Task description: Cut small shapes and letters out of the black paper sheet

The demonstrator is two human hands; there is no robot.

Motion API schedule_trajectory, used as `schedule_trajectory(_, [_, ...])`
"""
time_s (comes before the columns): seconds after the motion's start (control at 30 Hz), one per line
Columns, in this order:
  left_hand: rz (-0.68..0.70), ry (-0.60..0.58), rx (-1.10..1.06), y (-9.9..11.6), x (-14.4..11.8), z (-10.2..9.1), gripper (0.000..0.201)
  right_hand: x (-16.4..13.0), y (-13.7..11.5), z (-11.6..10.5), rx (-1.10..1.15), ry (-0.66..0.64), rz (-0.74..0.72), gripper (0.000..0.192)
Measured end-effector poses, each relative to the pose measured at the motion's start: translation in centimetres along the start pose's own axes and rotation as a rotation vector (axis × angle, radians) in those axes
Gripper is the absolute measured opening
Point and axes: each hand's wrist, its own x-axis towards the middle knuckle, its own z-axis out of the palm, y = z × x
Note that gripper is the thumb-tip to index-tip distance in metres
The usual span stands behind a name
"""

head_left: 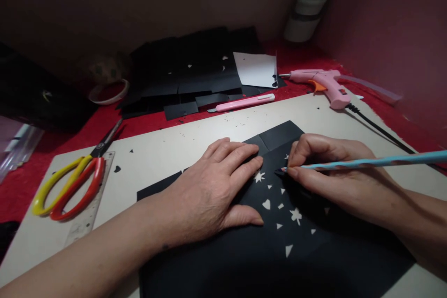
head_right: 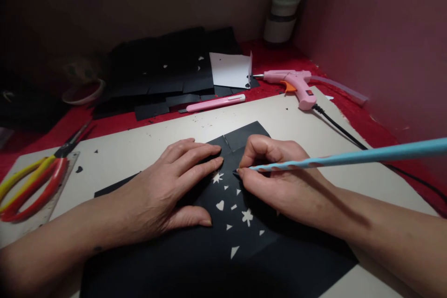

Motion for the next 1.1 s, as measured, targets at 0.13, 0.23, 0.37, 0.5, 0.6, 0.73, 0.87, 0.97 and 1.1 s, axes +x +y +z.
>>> schedule_trajectory(0.13, [-0.003, -0.012, 0.008, 0.03, 0.03, -0.11, 0.084, -0.19, 0.22, 0.11, 0.047, -0.007, 0.016, 0.015])
schedule_trajectory(0.23, [-0.002, -0.02, 0.016, 0.08, 0.03, -0.1, 0.085, -0.13, 0.01, 0.15, 0.081, 0.005, 0.04, 0.013])
schedule_trajectory(0.37, [0.005, -0.023, 0.032, 0.07, 0.0, -0.02, 0.083, 0.27, -0.43, 0.05, 0.063, 0.047, 0.044, 0.011])
schedule_trajectory(0.5, [0.003, -0.03, 0.034, 0.08, -0.01, -0.01, 0.082, 0.46, -0.55, 0.05, 0.057, 0.076, 0.042, 0.012])
schedule_trajectory(0.6, [0.0, -0.027, 0.03, 0.1, 0.0, -0.03, 0.082, 0.3, -0.41, 0.16, 0.018, 0.088, 0.049, 0.014])
schedule_trajectory(0.73, [0.007, -0.016, 0.038, 0.06, 0.01, 0.02, 0.081, 0.13, -0.01, 0.22, 0.018, 0.088, 0.055, 0.017])
schedule_trajectory(0.87, [0.008, -0.014, 0.048, 0.08, -0.07, 0.04, 0.082, 0.14, 0.32, 0.05, 0.021, 0.027, -0.006, 0.027])
schedule_trajectory(0.97, [0.0, -0.018, 0.049, 0.14, -0.12, -0.01, 0.082, 0.07, 0.43, -0.09, 0.058, 0.01, -0.013, 0.035])
schedule_trajectory(1.1, [-0.004, -0.023, 0.039, 0.15, -0.09, -0.07, 0.082, 0.14, 0.41, 0.01, 0.06, 0.036, 0.008, 0.032])
